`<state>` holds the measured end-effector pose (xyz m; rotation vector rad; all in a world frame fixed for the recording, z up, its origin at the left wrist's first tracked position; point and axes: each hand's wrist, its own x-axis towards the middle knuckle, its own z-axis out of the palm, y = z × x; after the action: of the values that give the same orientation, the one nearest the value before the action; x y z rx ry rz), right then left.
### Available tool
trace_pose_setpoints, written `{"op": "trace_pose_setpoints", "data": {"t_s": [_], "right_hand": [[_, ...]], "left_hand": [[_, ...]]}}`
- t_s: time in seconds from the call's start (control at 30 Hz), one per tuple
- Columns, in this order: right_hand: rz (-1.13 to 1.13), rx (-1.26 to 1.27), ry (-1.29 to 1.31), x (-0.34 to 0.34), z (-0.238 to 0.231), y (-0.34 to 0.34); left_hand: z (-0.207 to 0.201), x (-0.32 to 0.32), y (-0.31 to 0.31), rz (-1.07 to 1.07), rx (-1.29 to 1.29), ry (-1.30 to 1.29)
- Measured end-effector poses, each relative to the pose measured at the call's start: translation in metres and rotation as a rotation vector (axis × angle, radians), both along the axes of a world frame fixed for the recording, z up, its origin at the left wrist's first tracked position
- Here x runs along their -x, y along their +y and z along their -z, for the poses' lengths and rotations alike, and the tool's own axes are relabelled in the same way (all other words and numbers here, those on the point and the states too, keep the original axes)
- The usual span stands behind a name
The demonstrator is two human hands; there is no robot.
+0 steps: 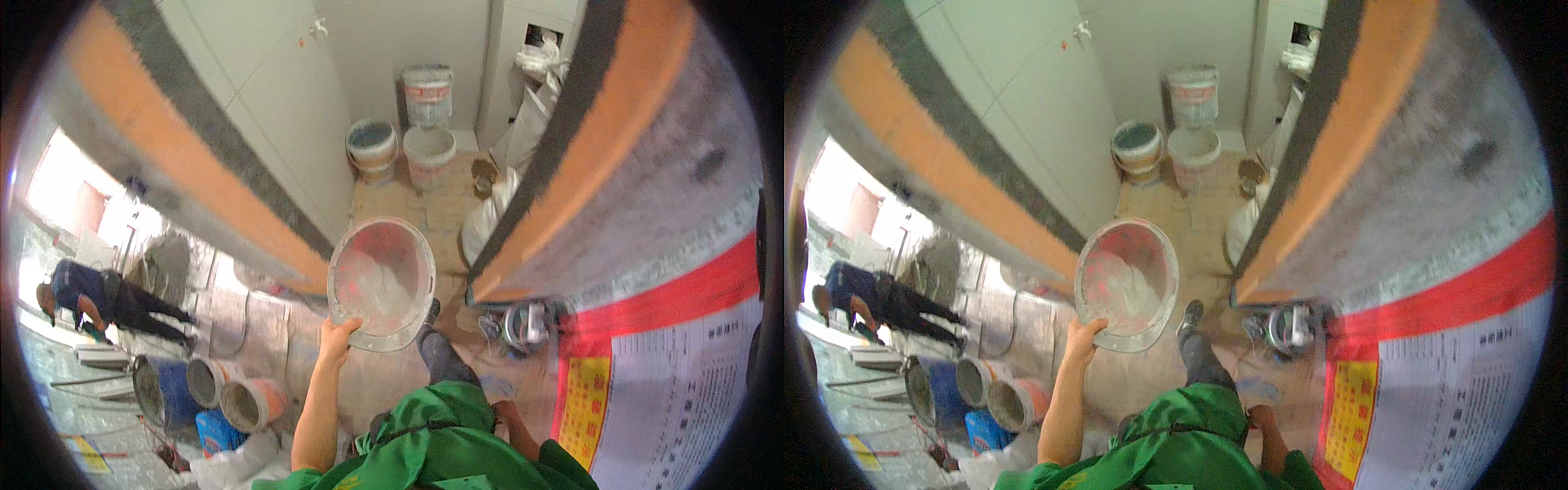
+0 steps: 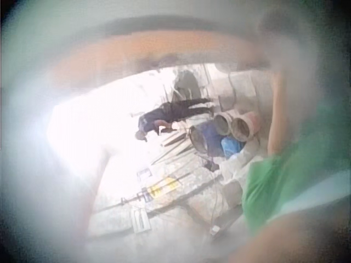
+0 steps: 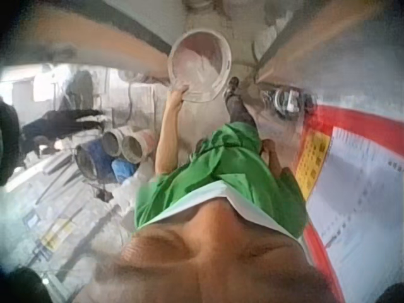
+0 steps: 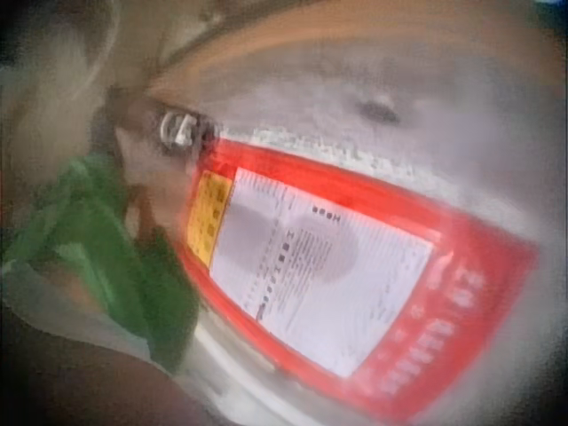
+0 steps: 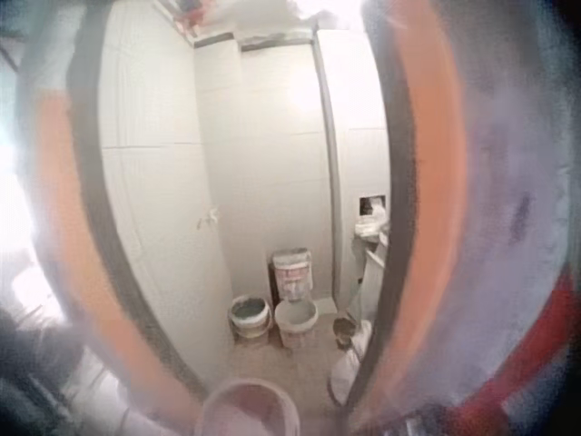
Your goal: The person carries a red bucket, pours water onto the floor, then puts on gloves and pours a bag of powder into a bucket. Another worker mixes cement in the background.
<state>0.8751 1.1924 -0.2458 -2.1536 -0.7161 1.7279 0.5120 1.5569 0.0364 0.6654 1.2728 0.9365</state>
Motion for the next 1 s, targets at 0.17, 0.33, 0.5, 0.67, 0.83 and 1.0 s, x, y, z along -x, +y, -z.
{"op": "trace_pose_setpoints", "data": {"t_s": [0.17, 0.33, 0.5, 0.67, 0.83, 1.0], "right_hand": [[0.323, 0.003, 0.105, -0.012, -0.004, 0.205], [0.190, -0.075, -0.117, -0.023, -0.074, 0.402], [0.521, -0.076, 0.046, -0.039, -0.109, 0.517], [0.740, 0.048, 0.022, -0.056, -0.061, 0.513], [1.471, -0.026, 1.418, -0.028, -0.046, 0.454], [0.887, 0.604, -0.033, 0.016, -0.105, 0.497]], "left_hand": [[0.030, -0.023, 0.191, 0.055, -0.052, 0.211], [0.043, -0.033, 0.376, 0.101, -0.159, 0.617], [0.074, -0.064, 0.566, 0.130, -0.377, 1.183], [0.157, -0.098, 0.758, 0.343, -0.161, 1.274], [0.293, -0.132, 0.915, 0.421, -0.118, 1.440], [0.390, -0.146, 0.974, 0.501, -0.115, 1.502]]}}
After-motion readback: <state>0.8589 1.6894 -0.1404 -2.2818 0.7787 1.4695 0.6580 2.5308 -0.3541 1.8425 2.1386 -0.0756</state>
